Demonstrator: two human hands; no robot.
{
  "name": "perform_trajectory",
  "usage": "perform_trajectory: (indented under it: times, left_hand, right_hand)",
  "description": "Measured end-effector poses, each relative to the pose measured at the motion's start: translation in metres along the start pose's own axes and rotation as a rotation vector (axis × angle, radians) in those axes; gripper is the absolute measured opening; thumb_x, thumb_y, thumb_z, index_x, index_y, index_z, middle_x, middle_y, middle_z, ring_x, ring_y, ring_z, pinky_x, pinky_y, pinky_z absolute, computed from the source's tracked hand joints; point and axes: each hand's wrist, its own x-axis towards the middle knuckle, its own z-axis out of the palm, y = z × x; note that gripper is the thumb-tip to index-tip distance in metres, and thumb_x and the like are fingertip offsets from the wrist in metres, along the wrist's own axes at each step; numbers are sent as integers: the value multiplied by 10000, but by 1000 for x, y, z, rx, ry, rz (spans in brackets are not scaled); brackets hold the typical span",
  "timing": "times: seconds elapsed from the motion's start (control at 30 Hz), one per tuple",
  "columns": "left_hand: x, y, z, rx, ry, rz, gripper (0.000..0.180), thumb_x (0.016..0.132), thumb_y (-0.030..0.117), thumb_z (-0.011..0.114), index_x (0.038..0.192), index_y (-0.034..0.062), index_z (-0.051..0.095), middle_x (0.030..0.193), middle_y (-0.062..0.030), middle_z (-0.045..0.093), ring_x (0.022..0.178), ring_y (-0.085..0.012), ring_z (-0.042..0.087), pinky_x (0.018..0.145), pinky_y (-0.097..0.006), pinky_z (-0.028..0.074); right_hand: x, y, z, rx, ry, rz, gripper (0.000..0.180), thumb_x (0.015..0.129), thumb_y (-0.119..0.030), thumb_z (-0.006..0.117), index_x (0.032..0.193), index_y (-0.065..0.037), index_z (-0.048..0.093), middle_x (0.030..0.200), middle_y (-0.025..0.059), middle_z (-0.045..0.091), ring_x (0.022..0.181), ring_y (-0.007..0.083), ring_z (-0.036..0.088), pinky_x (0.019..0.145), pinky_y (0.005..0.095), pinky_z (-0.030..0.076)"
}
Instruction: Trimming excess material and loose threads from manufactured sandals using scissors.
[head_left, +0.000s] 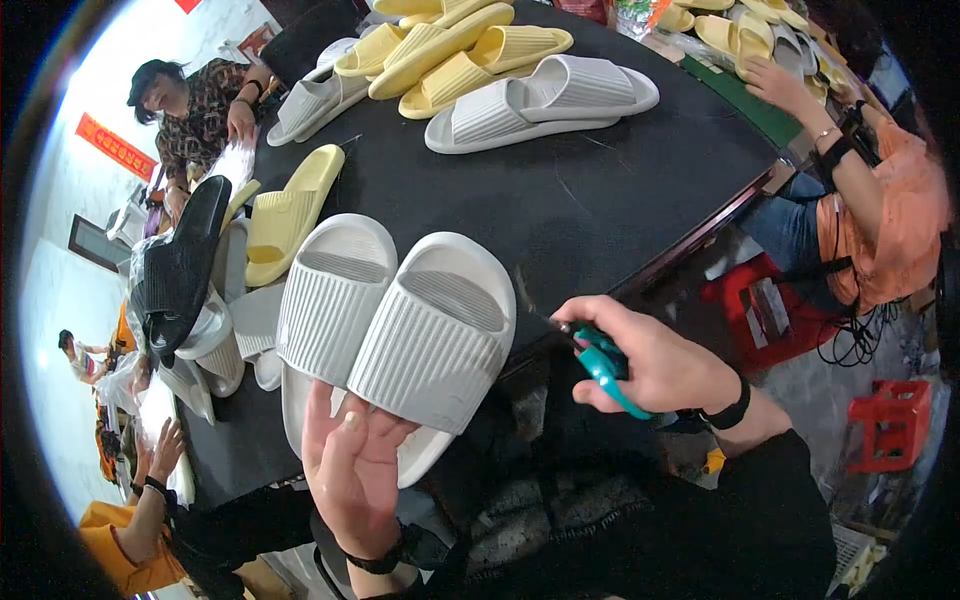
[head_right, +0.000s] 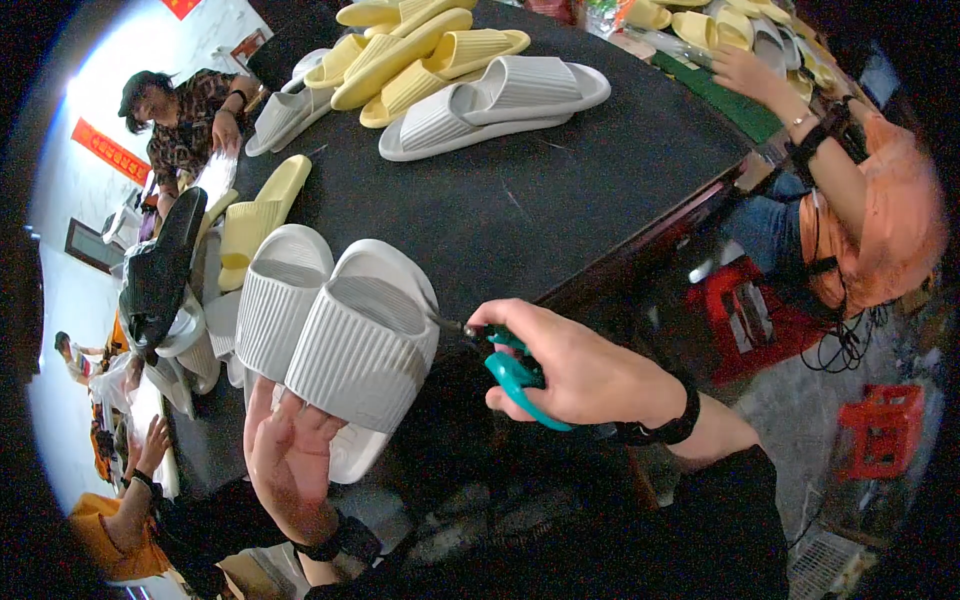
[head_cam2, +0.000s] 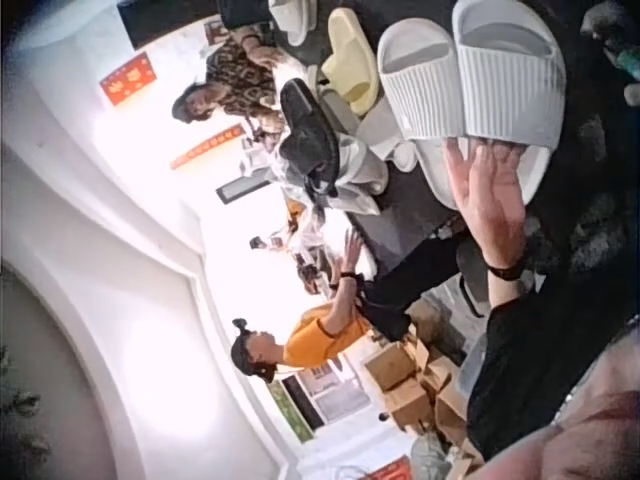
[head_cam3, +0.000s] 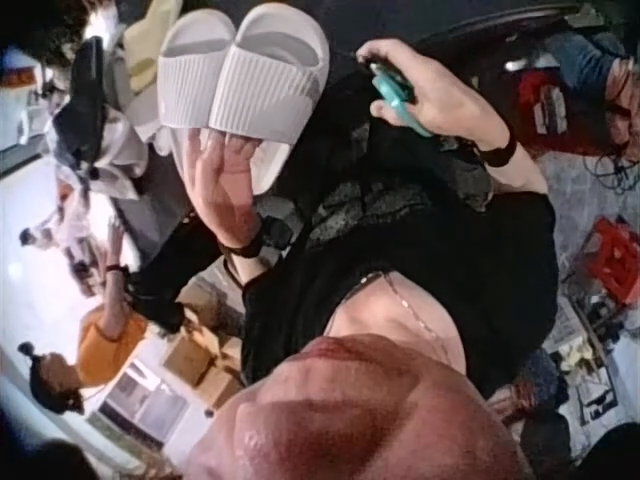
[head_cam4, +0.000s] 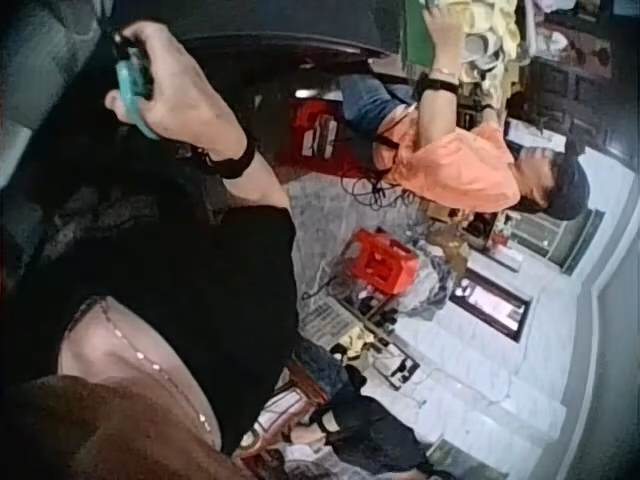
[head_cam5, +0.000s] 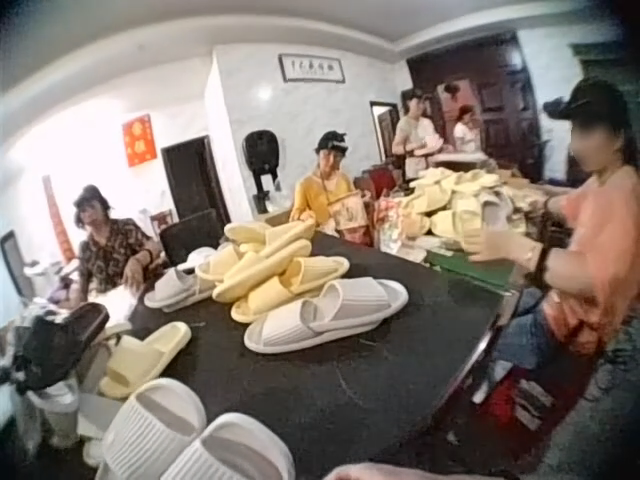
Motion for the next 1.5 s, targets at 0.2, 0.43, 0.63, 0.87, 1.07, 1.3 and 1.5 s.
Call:
perform_trajectory:
  times: [0.2, 0.43, 0.63, 0.87, 1.07, 1.3, 1.5]
  left_hand:
    - [-4, -11, -7, -6, 13, -44, 663, 795, 19, 421, 1377, -107, 130, 1239, -386, 418, 1088, -435, 546, 866, -518, 503]
    - [-12, -18, -8, 64, -18, -61, 688, 800, 28, 445, 1397, -76, 120, 1286, -351, 409, 1093, -402, 557, 887, -483, 495]
    - [-14, -20, -7, 58, 39, -26, 691, 796, 10, 449, 1401, -62, 123, 1231, -323, 469, 1010, -350, 603, 827, -428, 522]
    - [-21, -24, -14, 91, -36, -85, 689, 799, -10, 454, 1402, -64, 125, 1234, -319, 469, 977, -315, 604, 817, -356, 488]
    - [-27, -24, -13, 41, -30, -131, 695, 830, -45, 463, 1411, -48, 82, 1138, -248, 524, 852, -161, 547, 719, -234, 414]
    - [-33, -30, -28, 78, -175, -136, 534, 842, -1, 528, 1326, -34, 308, 1049, -158, 512, 898, -211, 523, 795, -312, 412]
    - [-29, -24, -32, 112, -247, -177, 552, 866, -53, 526, 1358, 16, 284, 845, 13, 395, 742, -75, 395, 641, -210, 355]
  right_hand:
    - [4, 13, 14, -210, -44, -3, 555, 773, -190, 701, 1206, -2, 409, 1045, 211, 562, 955, 317, 605, 810, 392, 495]
    - [11, 12, 23, -167, -81, 42, 499, 785, -199, 687, 1164, -3, 429, 968, 208, 590, 866, 333, 632, 737, 388, 509]
    - [15, 8, 22, -148, -81, 65, 513, 759, -116, 731, 1171, 16, 456, 900, 129, 610, 822, 177, 632, 700, 324, 503]
    - [23, -2, 18, -108, 13, -46, 447, 769, -79, 719, 1150, -5, 497, 902, 116, 612, 816, 139, 619, 703, 309, 502]
    - [36, -12, 9, -340, 139, -177, 337, 779, -109, 658, 1077, -44, 515, 881, 144, 587, 787, 314, 608, 689, 385, 496]
    - [46, -18, 5, -535, 134, -279, 363, 763, -128, 635, 1077, -26, 485, 859, 141, 555, 834, 333, 547, 760, 405, 460]
    - [50, -20, 9, -279, 156, -112, 347, 833, -182, 652, 1083, -1, 493, 878, 200, 620, 762, 355, 642, 635, 383, 511]
